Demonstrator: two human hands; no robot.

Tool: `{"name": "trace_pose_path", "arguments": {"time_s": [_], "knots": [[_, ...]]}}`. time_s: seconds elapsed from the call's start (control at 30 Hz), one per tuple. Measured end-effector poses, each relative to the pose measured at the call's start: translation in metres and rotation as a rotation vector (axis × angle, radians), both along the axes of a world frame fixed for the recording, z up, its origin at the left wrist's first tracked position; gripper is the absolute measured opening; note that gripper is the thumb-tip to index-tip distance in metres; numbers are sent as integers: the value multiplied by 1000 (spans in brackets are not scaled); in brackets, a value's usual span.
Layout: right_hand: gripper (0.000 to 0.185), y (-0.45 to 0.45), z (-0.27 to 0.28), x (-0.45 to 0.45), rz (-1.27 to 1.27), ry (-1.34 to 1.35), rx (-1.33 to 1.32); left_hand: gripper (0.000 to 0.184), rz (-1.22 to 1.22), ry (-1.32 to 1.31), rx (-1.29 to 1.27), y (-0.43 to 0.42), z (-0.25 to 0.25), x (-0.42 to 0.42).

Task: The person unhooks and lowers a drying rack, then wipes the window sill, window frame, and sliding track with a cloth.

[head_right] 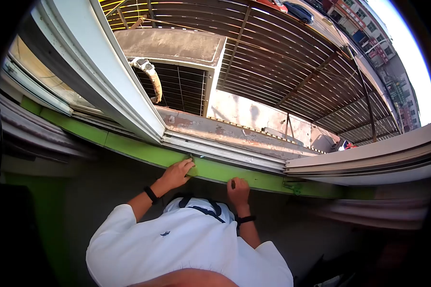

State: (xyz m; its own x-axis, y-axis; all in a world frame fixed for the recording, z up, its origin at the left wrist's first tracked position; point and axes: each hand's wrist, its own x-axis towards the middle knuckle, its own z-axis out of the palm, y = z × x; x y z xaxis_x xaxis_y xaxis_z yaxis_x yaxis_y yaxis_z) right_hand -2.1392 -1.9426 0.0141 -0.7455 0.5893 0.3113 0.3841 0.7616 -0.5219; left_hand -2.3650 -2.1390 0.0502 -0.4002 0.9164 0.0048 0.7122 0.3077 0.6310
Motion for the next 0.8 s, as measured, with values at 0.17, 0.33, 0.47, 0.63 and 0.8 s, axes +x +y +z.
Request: {"name": "trace_pose_path", "arguments": {"time_s": [0.17, 0.33, 0.47, 0.63, 0.8], "knots": [[12, -1, 13, 5, 58, 7, -50, 50, -313, -12, 129, 56, -23, 48], [11, 25, 6, 29, -130, 14, -12, 52, -394, -22, 156, 114, -33, 78], [11, 43, 6, 39, -174, -29, -45, 54, -327, -91, 151, 119, -35, 80], [12, 66, -20, 46, -180, -43, 43, 59, -228, -85, 71, 53, -23, 51], [13, 69, -27, 32, -231, -63, 166, 58, 27, -12, -17, -32, -5, 11]]}}
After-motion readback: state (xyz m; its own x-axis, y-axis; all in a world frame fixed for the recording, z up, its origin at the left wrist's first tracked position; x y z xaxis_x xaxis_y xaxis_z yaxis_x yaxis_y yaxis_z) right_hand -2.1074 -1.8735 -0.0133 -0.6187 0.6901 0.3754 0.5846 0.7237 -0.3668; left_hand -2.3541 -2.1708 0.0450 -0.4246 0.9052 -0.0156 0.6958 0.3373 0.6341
